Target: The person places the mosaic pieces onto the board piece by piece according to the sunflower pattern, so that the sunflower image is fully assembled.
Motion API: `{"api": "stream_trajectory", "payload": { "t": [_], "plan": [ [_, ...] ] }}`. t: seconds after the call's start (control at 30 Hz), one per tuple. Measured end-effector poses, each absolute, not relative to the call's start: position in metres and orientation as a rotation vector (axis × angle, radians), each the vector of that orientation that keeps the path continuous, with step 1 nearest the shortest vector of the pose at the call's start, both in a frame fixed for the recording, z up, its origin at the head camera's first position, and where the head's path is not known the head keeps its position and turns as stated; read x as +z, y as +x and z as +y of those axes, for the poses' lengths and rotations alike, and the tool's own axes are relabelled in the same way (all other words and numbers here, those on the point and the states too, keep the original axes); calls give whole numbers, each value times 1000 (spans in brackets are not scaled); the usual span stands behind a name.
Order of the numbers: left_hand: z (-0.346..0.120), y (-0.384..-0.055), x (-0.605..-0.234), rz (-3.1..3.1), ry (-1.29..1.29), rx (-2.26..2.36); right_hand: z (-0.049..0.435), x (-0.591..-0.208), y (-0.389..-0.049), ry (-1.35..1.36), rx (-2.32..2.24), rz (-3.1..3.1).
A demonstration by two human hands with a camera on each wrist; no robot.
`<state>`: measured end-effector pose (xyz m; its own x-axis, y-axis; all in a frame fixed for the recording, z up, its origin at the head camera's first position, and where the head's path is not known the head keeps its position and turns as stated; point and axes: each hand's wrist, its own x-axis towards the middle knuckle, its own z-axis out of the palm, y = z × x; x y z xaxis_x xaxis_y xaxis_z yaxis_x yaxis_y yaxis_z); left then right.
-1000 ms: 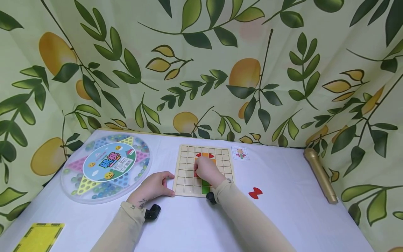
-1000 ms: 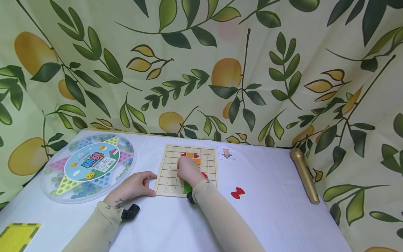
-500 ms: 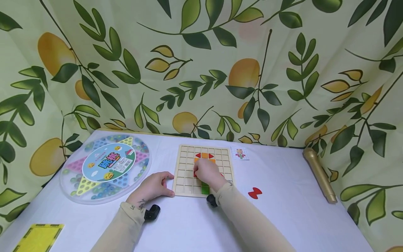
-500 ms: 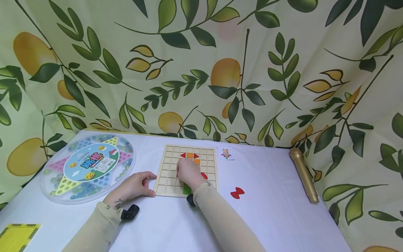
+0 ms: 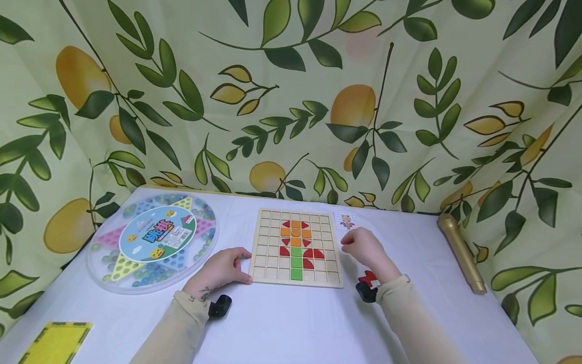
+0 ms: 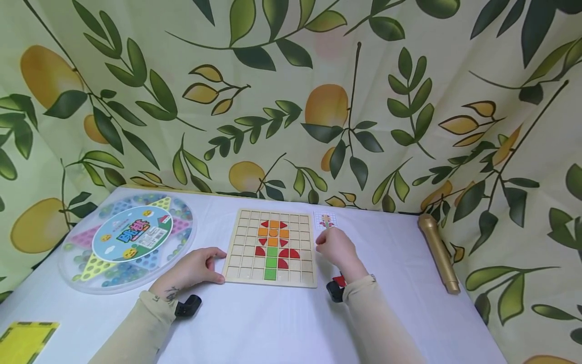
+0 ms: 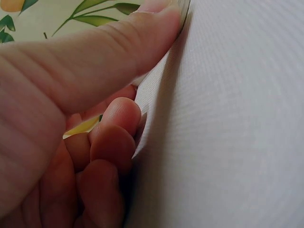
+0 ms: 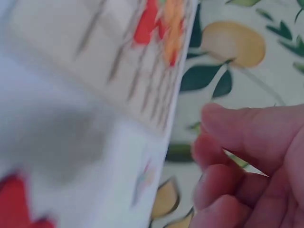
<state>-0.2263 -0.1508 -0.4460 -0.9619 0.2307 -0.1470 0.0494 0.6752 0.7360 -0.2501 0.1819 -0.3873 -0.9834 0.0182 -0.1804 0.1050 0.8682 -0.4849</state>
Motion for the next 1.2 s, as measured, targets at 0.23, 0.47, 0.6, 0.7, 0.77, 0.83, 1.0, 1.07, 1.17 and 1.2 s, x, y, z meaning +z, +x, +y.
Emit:
{"api": "stream_trajectory", "payload": {
  "t": [0.23,0.47,0.6,0.7,0.77,0.83,1.0,1.07,1.17,1.2],
  "plan": [
    [-150,-227,-447,2666,229,1165,221,-404,-227,228,-622,2765],
    [-150,-227,-446,2664,216,1161,239,-415,-216,157,-586,2747],
    [-150,-227,-446,2666,214,1158,242,-419,-215,104,-575,2764],
    [-150,-227,-446,2665,213,1159,243,-419,-215,83,-577,2763],
    [-150,-227,-447,2663,214,1165,243,-418,-214,83,-574,2756],
    [-150,-227,-448,2662,212,1166,243,-416,-215,85,-574,2751],
    [-150,-227,-447,2663,211,1159,227,-406,-224,99,-729,2735],
    [-150,-227,-447,2664,209,1160,213,-401,-230,84,-824,2736],
    [-150,-227,-446,2661,206,1165,188,-397,-240,17,-961,2766],
    [-150,-227,-446,2660,206,1167,179,-396,-243,-15,-997,2789]
  ]
}}
